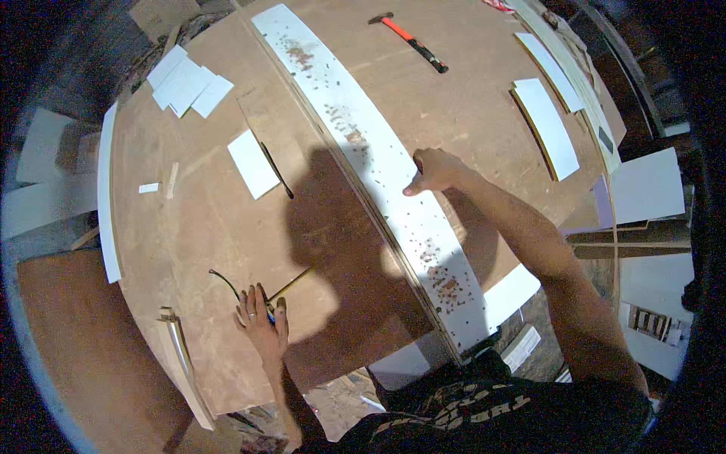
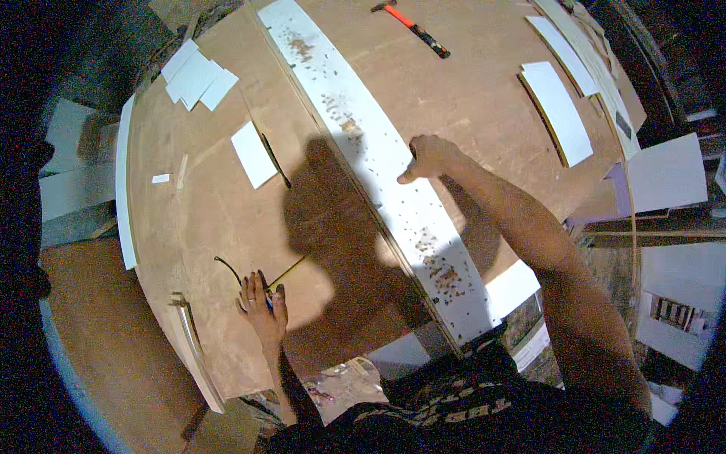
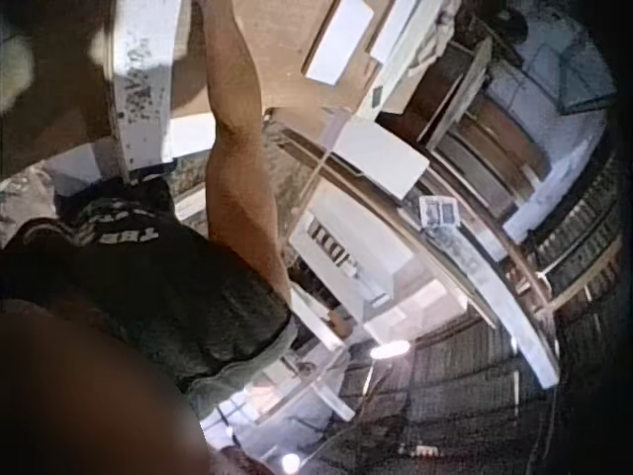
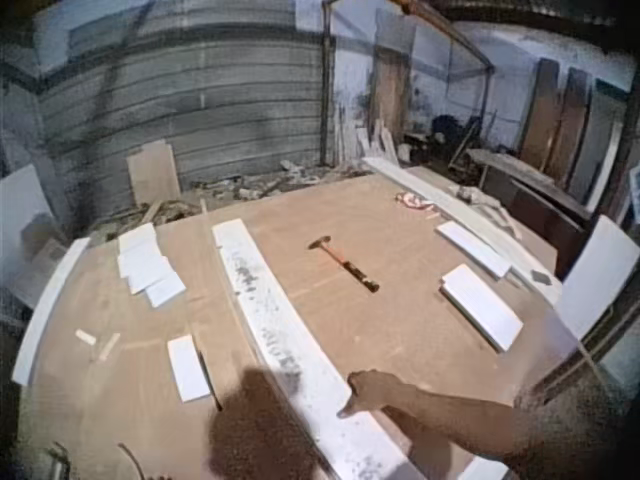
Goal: The person assembles a wooden drawer unit by fitting panels into a frame, then moves to a workbench to hammer nails into a white board using a hammer and measures with a tape measure. The person handles multiple white panels and wooden pieces during the process.
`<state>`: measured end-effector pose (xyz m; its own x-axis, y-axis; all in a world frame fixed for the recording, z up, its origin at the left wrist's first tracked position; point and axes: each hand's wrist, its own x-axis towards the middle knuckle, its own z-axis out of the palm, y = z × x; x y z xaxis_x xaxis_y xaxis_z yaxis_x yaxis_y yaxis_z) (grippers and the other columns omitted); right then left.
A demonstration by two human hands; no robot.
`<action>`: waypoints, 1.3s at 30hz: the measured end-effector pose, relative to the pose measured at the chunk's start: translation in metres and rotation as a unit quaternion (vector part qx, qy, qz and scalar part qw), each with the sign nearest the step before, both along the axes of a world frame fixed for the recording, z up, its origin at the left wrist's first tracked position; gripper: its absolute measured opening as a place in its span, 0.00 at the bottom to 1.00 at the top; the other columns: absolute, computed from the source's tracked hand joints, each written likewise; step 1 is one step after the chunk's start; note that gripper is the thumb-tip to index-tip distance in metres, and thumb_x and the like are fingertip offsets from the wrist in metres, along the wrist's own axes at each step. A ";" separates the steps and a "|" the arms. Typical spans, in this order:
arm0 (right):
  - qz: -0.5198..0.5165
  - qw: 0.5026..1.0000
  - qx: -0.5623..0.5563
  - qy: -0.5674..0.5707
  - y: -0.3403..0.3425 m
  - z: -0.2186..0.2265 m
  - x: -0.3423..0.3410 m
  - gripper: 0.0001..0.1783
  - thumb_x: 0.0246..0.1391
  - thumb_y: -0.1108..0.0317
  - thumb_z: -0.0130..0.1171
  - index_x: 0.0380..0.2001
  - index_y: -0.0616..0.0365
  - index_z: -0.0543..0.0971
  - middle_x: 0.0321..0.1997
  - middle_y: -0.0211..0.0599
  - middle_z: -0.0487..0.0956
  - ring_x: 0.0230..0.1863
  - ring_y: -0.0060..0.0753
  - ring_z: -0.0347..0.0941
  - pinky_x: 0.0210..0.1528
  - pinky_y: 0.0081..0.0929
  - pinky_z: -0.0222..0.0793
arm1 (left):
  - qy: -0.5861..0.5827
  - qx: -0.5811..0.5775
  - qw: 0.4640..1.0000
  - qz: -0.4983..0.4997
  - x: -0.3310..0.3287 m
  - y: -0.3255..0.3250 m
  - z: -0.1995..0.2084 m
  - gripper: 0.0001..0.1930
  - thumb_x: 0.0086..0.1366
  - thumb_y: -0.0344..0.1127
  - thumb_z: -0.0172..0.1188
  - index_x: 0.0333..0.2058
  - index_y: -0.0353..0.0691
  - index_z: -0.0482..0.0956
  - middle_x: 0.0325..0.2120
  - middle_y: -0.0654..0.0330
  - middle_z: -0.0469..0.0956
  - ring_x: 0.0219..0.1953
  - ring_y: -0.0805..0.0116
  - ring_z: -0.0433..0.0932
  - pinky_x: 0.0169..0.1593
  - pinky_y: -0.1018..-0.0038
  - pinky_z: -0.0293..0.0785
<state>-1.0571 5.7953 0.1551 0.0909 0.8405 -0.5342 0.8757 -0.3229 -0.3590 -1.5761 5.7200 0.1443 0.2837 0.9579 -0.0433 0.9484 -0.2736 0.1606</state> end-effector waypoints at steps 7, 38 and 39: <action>0.039 0.999 -0.022 -0.013 -0.003 0.004 0.007 0.45 0.31 0.37 0.75 0.47 0.63 0.81 0.45 0.53 0.84 0.49 0.55 0.81 0.51 0.47 0.76 | 0.011 -0.056 0.997 0.046 -0.001 0.003 -0.010 0.35 0.72 0.56 0.42 0.70 0.41 0.62 0.72 0.50 0.56 0.75 0.47 0.49 0.73 0.41 0.30; -0.136 0.911 0.387 -0.042 0.124 -0.078 0.175 0.19 0.61 0.56 0.56 0.32 0.65 0.78 0.23 0.42 0.80 0.25 0.38 0.77 0.32 0.40 0.75 | -0.219 -0.029 0.960 0.174 0.322 -0.087 0.006 0.48 0.56 0.36 0.71 0.68 0.28 0.51 0.51 0.35 0.71 0.51 0.37 0.72 0.54 0.46 0.68; -0.239 0.919 0.310 0.044 0.099 -0.069 0.162 0.18 0.61 0.56 0.58 0.32 0.63 0.78 0.21 0.37 0.78 0.22 0.32 0.74 0.26 0.36 0.72 | -0.213 -0.039 0.959 0.181 0.322 -0.087 0.006 0.48 0.56 0.36 0.71 0.68 0.28 0.51 0.51 0.35 0.71 0.51 0.37 0.72 0.54 0.46 0.68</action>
<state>-0.8948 5.8941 0.0865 0.5088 0.8608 0.0100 0.6451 -0.3736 -0.6665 -1.2539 5.6327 0.1507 -0.0599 0.9956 -0.0723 0.8223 0.0903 0.5618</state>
